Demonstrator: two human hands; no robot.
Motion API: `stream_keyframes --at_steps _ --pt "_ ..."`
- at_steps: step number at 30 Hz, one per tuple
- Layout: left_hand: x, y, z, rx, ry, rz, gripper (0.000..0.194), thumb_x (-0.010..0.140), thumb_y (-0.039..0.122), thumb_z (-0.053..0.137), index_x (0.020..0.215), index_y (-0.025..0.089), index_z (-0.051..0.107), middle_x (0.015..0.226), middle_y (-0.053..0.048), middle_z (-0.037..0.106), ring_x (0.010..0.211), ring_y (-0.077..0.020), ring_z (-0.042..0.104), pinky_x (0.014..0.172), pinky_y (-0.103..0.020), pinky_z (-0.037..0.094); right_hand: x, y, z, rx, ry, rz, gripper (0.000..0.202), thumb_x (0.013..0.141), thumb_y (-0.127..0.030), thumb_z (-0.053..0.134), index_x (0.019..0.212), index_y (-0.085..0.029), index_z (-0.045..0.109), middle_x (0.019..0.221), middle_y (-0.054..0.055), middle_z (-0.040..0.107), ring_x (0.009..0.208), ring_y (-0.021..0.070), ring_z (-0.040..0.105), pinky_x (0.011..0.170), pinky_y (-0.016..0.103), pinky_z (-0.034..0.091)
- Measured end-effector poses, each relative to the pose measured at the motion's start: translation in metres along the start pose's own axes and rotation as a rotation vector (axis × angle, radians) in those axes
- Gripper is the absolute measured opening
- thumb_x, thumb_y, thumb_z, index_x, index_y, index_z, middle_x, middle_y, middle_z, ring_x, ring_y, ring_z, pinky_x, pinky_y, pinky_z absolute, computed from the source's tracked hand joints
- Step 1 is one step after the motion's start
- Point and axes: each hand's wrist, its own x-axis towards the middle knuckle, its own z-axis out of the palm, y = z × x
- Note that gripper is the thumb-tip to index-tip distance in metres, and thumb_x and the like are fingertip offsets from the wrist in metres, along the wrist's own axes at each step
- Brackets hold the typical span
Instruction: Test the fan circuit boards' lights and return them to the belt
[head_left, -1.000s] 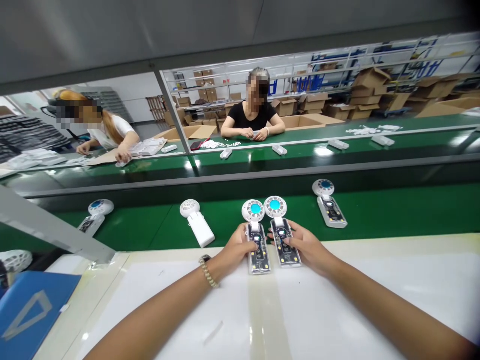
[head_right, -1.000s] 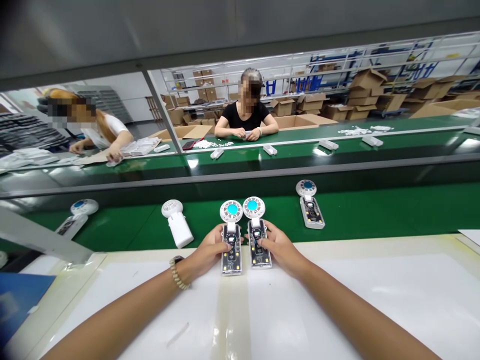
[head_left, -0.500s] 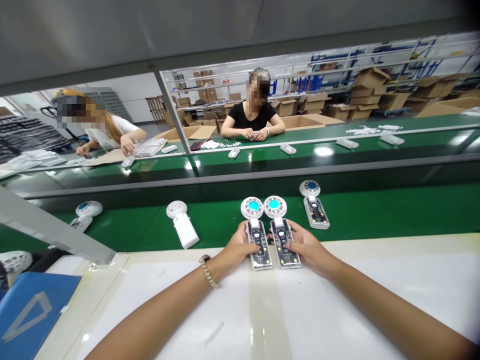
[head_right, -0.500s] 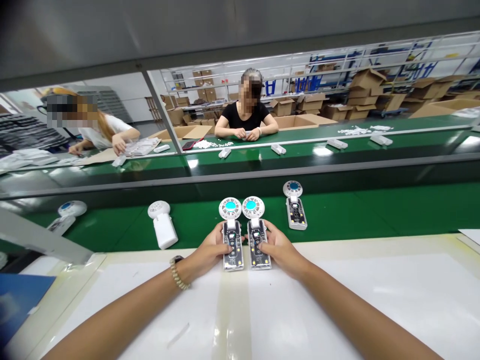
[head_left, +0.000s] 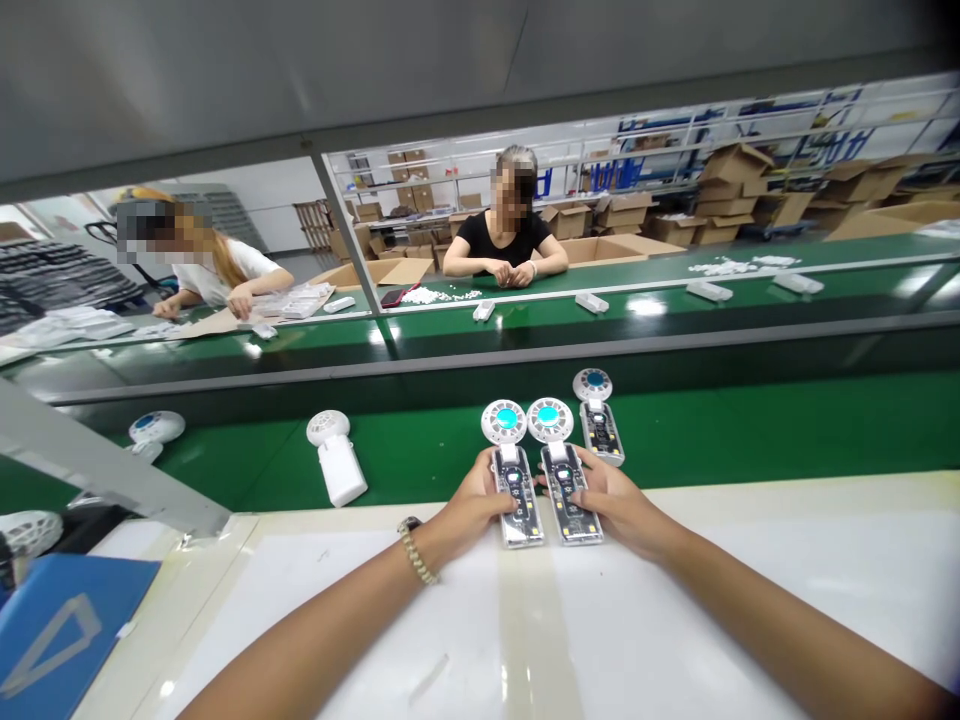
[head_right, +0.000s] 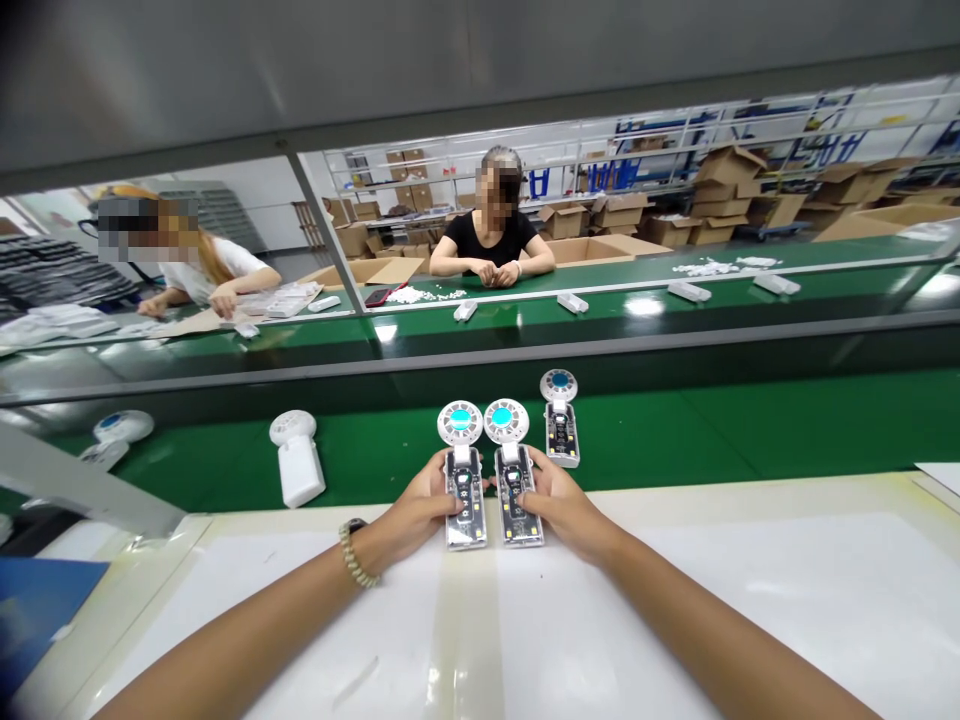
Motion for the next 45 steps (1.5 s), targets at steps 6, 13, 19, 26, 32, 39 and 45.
stream_keyframes --at_steps 6,13,19,26,32,39,45 --pt "0.001 -0.002 -0.001 -0.004 0.027 0.003 0.062 0.050 0.005 0.067 0.103 0.020 0.040 0.100 -0.006 0.053 0.098 -0.0264 0.053 0.074 -0.033 0.043 0.000 -0.002 0.002 0.013 -0.010 0.014 0.058 0.063 -0.021 0.069 0.114 -0.023 0.042 0.108 0.010 0.061 0.099 0.0256 0.058 0.084 0.042 0.046" --pt "0.001 -0.001 -0.002 -0.003 -0.013 0.015 0.062 0.051 0.007 0.068 0.105 0.020 0.039 0.103 -0.008 0.052 0.102 -0.0291 0.051 0.080 -0.038 0.042 -0.001 0.003 -0.004 0.023 -0.031 -0.014 0.058 0.065 -0.021 0.070 0.116 -0.023 0.041 0.107 0.010 0.061 0.097 0.0247 0.059 0.084 0.040 0.045" --pt "0.000 -0.002 -0.002 -0.004 -0.004 0.015 0.064 0.050 0.003 0.066 0.106 0.020 0.039 0.099 -0.006 0.053 0.099 -0.0258 0.052 0.078 -0.034 0.042 0.000 0.005 -0.008 0.010 -0.069 -0.027 0.059 0.067 -0.021 0.069 0.118 -0.022 0.039 0.109 0.011 0.060 0.098 0.0246 0.059 0.085 0.040 0.044" --pt "0.001 0.001 -0.003 -0.084 -0.004 -0.014 0.051 0.056 0.007 0.068 0.101 0.018 0.047 0.094 -0.005 0.057 0.087 -0.0209 0.057 0.072 -0.029 0.045 -0.001 -0.001 -0.001 0.061 0.050 0.008 0.043 0.067 -0.028 0.068 0.106 -0.021 0.051 0.100 0.007 0.064 0.090 0.0223 0.061 0.080 0.036 0.047" --pt "0.004 0.013 -0.007 -0.195 -0.001 -0.248 0.056 0.074 0.065 0.042 0.078 0.011 0.055 0.070 -0.006 0.060 0.054 -0.0163 0.058 0.059 -0.031 0.049 -0.002 -0.012 -0.004 0.264 0.034 0.125 0.066 0.073 -0.073 0.027 0.066 -0.015 0.057 0.050 0.004 0.058 0.040 0.0150 0.054 0.047 0.029 0.047" --pt "0.024 0.031 -0.057 0.311 0.410 0.032 0.063 0.071 0.071 0.037 0.074 0.011 0.056 0.063 -0.007 0.061 0.053 -0.0173 0.058 0.048 -0.027 0.047 0.006 -0.025 -0.037 0.052 0.341 0.013 0.055 0.073 -0.067 0.042 0.070 -0.014 0.058 0.057 0.005 0.062 0.049 0.0146 0.059 0.052 0.025 0.050" --pt "0.029 0.042 -0.090 0.781 0.839 0.485 0.039 0.072 0.034 0.059 0.104 0.013 0.049 0.114 -0.013 0.051 0.107 -0.0254 0.048 0.093 -0.041 0.038 0.016 -0.021 -0.074 -0.586 0.618 -0.251 0.054 0.065 -0.043 0.068 0.109 -0.017 0.050 0.106 0.011 0.060 0.095 0.0266 0.058 0.080 0.037 0.049"
